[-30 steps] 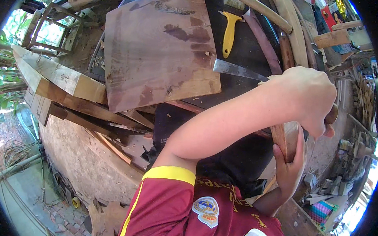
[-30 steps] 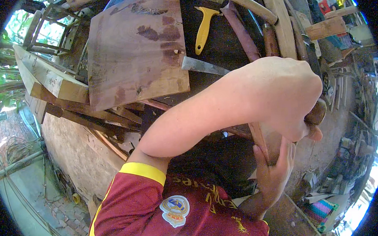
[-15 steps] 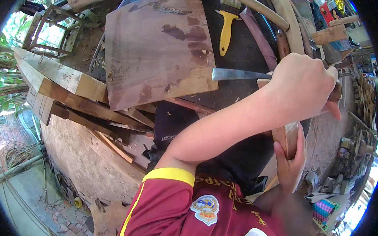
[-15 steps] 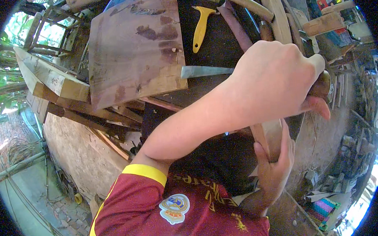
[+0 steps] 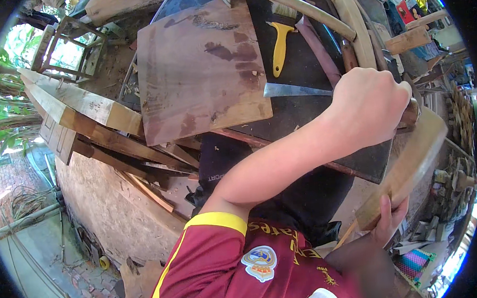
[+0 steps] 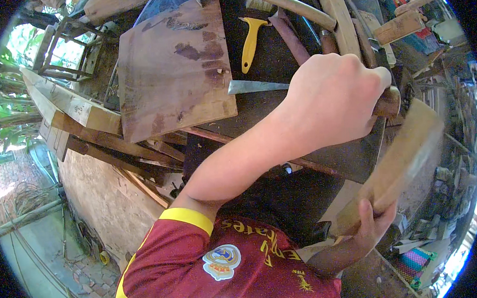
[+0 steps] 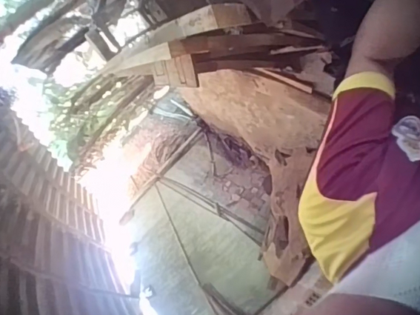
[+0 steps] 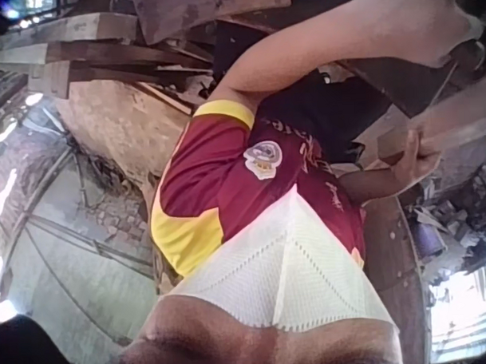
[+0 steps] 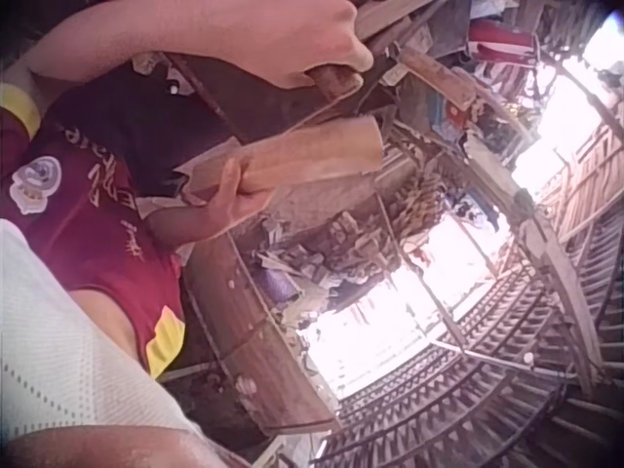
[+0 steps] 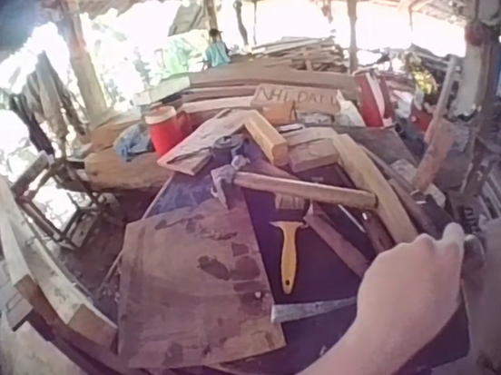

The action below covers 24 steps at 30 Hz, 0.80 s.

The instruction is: The person uses a chisel and a wooden mallet to carve a small piece of wood held in their left hand. They repeatedly strike the chisel to remove wood shavings, shaping the piece on a cluttered workbench.

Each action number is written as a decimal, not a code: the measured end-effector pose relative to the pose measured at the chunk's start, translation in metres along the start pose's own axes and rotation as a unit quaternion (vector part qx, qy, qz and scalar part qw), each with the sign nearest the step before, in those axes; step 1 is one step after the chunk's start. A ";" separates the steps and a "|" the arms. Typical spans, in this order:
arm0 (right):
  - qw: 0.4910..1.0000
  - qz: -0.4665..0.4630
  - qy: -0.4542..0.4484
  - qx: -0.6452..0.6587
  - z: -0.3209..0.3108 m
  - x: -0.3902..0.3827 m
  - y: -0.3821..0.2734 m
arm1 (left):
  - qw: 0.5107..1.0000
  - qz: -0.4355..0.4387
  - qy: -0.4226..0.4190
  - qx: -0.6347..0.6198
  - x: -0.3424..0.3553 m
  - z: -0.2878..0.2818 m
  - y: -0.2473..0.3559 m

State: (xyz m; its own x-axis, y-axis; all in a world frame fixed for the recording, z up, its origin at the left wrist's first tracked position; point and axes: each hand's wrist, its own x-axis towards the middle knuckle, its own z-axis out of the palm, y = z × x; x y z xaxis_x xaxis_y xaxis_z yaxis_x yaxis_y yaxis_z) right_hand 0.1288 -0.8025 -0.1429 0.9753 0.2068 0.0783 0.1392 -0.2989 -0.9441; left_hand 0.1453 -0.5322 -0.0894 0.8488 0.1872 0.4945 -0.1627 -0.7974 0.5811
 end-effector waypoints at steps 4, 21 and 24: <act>0.998 -0.031 0.059 0.021 0.006 -0.002 -0.007 | 0.999 -0.031 0.008 -0.008 0.005 0.001 0.000; 0.990 -0.117 0.041 0.071 0.007 0.003 -0.009 | 0.985 -0.110 0.130 0.031 0.011 0.005 0.001; 0.990 -0.113 0.044 0.077 0.007 0.004 -0.008 | 0.989 -0.108 0.098 0.026 0.014 0.003 0.001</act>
State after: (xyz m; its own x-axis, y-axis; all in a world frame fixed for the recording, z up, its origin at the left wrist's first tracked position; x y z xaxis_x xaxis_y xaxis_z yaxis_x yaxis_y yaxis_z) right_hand 0.1303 -0.7930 -0.1371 0.9344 0.1687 0.3136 0.3339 -0.1083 -0.9364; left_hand 0.1588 -0.5317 -0.0839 0.7462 0.4595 0.4817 0.0418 -0.7545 0.6550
